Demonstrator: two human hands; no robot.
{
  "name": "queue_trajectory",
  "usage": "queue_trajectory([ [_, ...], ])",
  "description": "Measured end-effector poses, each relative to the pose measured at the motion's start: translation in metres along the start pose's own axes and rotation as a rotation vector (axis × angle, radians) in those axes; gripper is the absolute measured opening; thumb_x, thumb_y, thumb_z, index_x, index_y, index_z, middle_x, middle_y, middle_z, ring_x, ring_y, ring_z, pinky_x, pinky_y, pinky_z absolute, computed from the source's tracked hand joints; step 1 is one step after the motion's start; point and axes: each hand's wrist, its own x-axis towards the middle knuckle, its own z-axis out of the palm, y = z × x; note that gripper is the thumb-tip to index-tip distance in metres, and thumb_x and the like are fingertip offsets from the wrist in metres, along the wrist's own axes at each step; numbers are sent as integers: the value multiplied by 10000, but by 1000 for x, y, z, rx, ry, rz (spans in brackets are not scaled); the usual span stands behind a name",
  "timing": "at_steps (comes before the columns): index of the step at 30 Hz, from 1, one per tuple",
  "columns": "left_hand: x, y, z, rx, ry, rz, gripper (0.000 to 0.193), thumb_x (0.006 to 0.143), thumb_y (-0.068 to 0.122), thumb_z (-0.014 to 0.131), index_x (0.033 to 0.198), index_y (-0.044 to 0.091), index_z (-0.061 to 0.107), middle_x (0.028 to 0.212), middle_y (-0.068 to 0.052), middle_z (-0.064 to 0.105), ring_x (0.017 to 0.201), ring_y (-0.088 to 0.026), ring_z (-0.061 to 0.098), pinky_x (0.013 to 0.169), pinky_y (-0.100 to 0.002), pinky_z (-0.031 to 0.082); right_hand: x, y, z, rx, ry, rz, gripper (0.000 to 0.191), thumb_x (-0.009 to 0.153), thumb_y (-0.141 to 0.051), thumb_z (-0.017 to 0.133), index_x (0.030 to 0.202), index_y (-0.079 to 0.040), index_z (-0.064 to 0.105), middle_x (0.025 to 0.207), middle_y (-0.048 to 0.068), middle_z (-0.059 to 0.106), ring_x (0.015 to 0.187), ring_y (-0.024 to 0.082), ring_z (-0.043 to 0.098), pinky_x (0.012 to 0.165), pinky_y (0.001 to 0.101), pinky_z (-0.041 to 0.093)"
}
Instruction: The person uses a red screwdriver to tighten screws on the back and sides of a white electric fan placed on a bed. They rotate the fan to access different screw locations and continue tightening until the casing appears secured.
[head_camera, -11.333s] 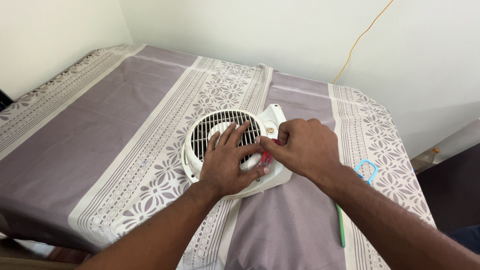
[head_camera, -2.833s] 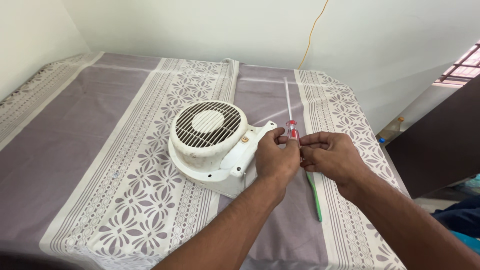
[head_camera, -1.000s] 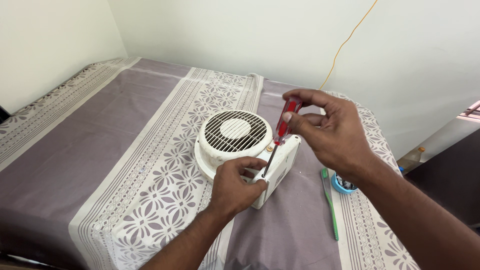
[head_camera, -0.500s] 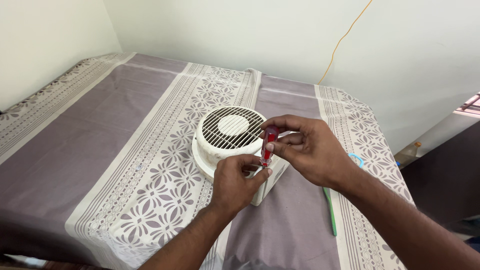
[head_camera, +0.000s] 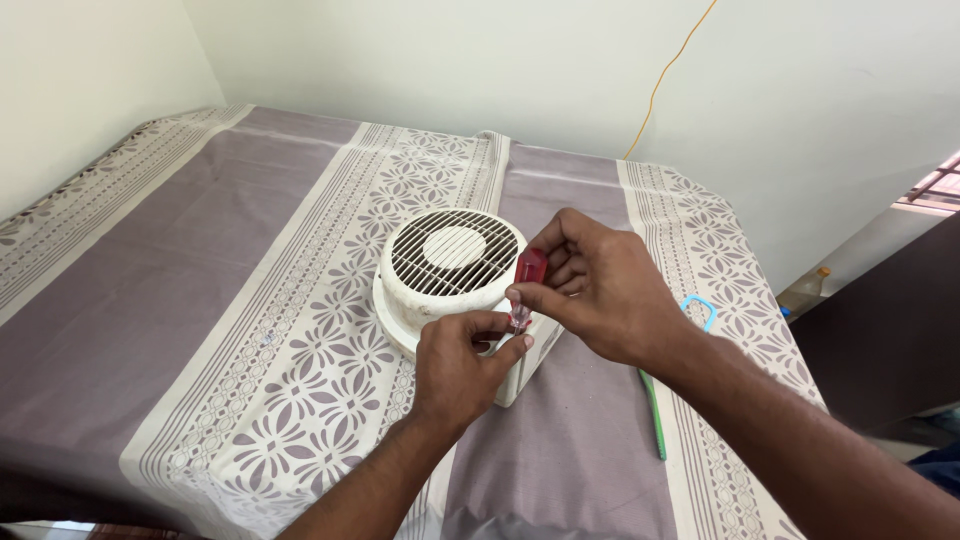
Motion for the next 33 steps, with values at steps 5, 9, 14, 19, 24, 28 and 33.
queue_trajectory([
  [5, -2, 2, 1, 8, 14, -30, 320, 778, 270, 846, 1009, 49, 816, 818, -79, 814, 667, -135, 730, 680, -306, 605, 0, -5, 4, -63, 41, -76, 319, 819, -196, 809, 1071, -43, 688, 759, 53, 759, 656, 98, 746, 607, 261, 619],
  [9, -3, 3, 2, 10, 27, -41, 328, 775, 284, 853, 1006, 54, 812, 820, -62, 810, 662, -113, 727, 673, -295, 607, 5, -5, 6, -238, 94, -40, 310, 756, -289, 875, 843, -36, 719, 697, 60, 741, 600, 120, 725, 570, 283, 591],
  [14, -4, 6, 3, 46, 19, -120, 323, 787, 283, 850, 1021, 63, 820, 791, -76, 807, 657, -131, 688, 662, -306, 589, 9, 2, 10, -245, 160, -82, 380, 734, -364, 878, 777, -33, 697, 634, 50, 717, 548, 136, 708, 529, 297, 570],
  [19, -5, 6, 6, -16, 42, -109, 303, 796, 250, 839, 1020, 47, 811, 829, -63, 813, 698, -92, 721, 703, -274, 604, 15, 4, 16, -384, 193, -60, 505, 762, -495, 840, 702, -19, 681, 532, 99, 640, 466, 218, 641, 484, 388, 487],
  [24, -4, 1, 14, -59, 80, -108, 304, 796, 218, 846, 1019, 16, 803, 851, -78, 820, 735, -107, 752, 725, -275, 617, 17, 2, 20, -424, 220, -45, 511, 773, -603, 750, 657, -106, 739, 459, 68, 614, 414, 229, 619, 447, 415, 486],
  [28, -1, -5, 18, -122, 107, -28, 288, 794, 172, 839, 1020, -2, 799, 882, -81, 822, 789, -107, 781, 764, -254, 631, 19, 4, 18, -478, 219, -44, 571, 795, -646, 721, 621, -103, 742, 435, 62, 593, 409, 238, 616, 448, 421, 497],
  [33, 1, -9, 24, -140, 143, -76, 252, 799, 148, 834, 1003, 3, 804, 896, -82, 830, 796, -115, 777, 759, -260, 623, 22, 1, 12, -484, 187, -87, 602, 782, -685, 714, 630, -103, 742, 442, 56, 594, 415, 241, 630, 446, 424, 508],
])
